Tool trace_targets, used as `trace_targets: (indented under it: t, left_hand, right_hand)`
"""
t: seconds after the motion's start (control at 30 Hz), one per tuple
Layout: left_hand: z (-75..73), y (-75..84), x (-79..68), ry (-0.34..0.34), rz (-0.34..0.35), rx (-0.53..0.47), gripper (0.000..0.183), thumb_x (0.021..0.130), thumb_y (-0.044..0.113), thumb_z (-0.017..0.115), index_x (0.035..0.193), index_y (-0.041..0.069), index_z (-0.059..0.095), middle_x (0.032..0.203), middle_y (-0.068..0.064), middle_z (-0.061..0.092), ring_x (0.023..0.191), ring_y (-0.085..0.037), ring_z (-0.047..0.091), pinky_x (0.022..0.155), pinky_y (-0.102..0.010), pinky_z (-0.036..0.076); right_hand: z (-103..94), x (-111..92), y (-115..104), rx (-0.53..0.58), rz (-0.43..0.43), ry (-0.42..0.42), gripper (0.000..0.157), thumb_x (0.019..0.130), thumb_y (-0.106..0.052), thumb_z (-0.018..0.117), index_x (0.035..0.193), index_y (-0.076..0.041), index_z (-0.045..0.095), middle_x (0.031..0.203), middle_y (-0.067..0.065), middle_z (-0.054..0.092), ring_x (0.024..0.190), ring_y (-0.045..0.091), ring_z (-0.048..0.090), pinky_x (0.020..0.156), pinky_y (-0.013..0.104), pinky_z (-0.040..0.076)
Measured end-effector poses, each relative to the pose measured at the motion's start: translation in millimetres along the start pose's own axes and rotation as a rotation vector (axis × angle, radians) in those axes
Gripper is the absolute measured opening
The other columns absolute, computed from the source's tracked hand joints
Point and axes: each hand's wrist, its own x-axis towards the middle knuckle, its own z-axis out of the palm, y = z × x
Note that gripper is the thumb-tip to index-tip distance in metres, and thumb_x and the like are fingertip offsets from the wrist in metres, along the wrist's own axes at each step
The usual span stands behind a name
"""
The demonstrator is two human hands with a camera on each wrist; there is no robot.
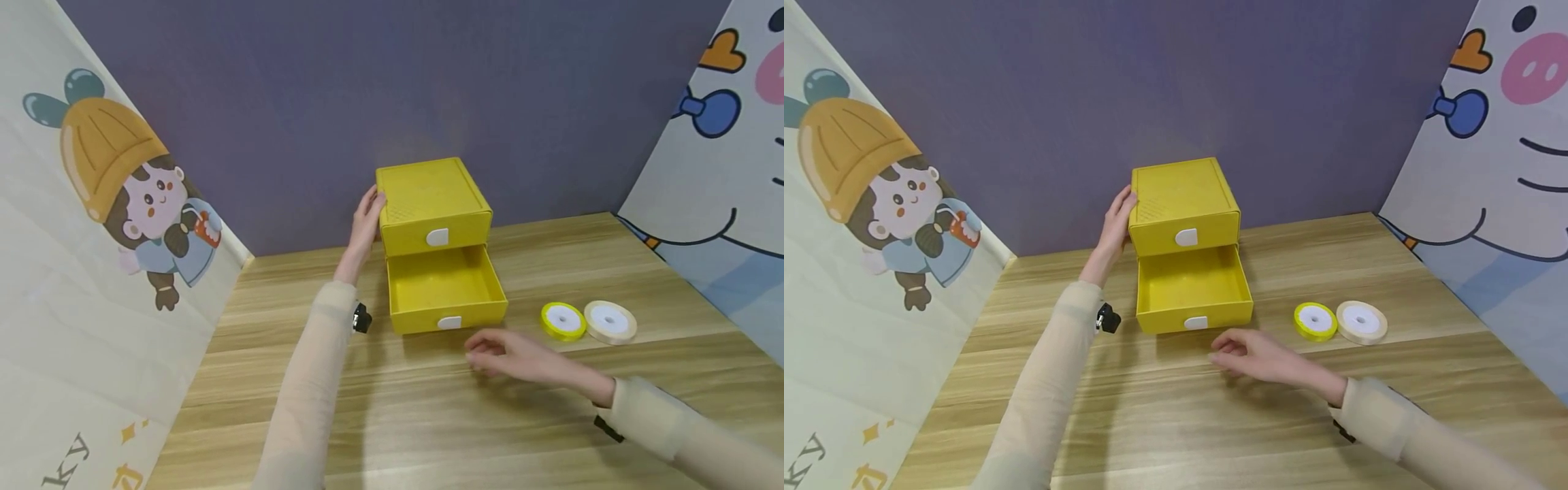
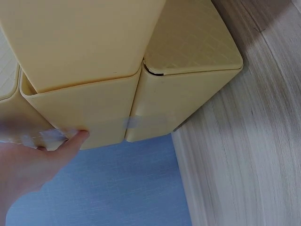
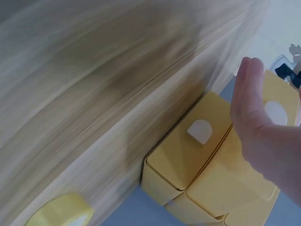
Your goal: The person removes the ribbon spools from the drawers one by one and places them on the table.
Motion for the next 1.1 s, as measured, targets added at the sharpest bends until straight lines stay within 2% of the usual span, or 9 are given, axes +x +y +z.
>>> trace_targets:
  t: [0.1,0.17,0.37,0.6,0.87,1.1]
  left_hand:
    - [0.8,-0.6,-1.0,-0.011,-0.011,-0.006,0.064,0.102,0.049,0.046,0.158,0.026,0.026,0.164,0.0,0.029,0.151,-0.019,0.029,0.126,-0.04,0.025]
    - [1.4,-0.6,-1.1,-0.012,-0.013,-0.006,0.064,0.102,0.049,0.046,0.158,0.026,0.026,0.164,0.001,0.029,0.151,-0.019,0.029,0.126,-0.04,0.025]
    - [3.1,-0.5,-0.9,0.012,-0.002,0.001,0.066,0.102,0.049,0.046,0.158,0.021,0.027,0.162,-0.002,0.033,0.149,-0.021,0.033,0.124,-0.04,0.027]
    - [1.9,0.4,-0.8,0.003,-0.015,0.001,0.065,0.102,0.05,0.046,0.158,0.024,0.026,0.163,0.001,0.031,0.15,-0.019,0.031,0.125,-0.038,0.026]
    - [0.1,2.4,-0.5,-0.006,-0.014,-0.011,0.065,0.103,0.047,0.046,0.159,0.023,0.024,0.164,0.0,0.029,0.15,-0.019,0.03,0.125,-0.039,0.025]
    - [0.1,1.3,0.8,0.02,0.004,0.014,0.065,0.102,0.049,0.046,0.158,0.02,0.028,0.162,-0.002,0.032,0.15,-0.02,0.031,0.124,-0.039,0.027]
  right_hand:
    - [3.3,5,-3,0.115,0.042,-0.025,0.051,0.1,-0.031,0.06,0.127,0.012,0.054,0.117,0.028,0.065,0.104,0.031,0.069,0.085,0.033,0.061]
    - [4.9,8,-6,0.174,0.061,-0.034,0.052,0.102,-0.032,0.056,0.127,0.013,0.053,0.118,0.029,0.064,0.105,0.031,0.068,0.088,0.033,0.061]
    - [10.9,17,-14,0.348,0.134,-0.01,0.063,0.105,-0.04,0.048,0.133,0.016,0.047,0.123,0.026,0.064,0.103,0.022,0.069,0.092,0.033,0.059]
    - [11.3,22,-16,0.508,0.182,-0.001,0.073,0.105,-0.047,0.042,0.14,0.017,0.039,0.129,0.027,0.061,0.097,0.013,0.07,0.096,0.032,0.057]
    - [11.8,28,-19,0.656,0.199,0.007,0.069,0.105,-0.044,0.044,0.135,0.018,0.044,0.105,0.007,0.073,0.09,0.01,0.072,0.094,0.031,0.058]
    - [12.2,33,-20,0.719,0.219,0.025,0.069,0.105,-0.04,0.047,0.136,0.021,0.04,0.097,0.004,0.075,0.084,0.009,0.072,0.088,0.027,0.059]
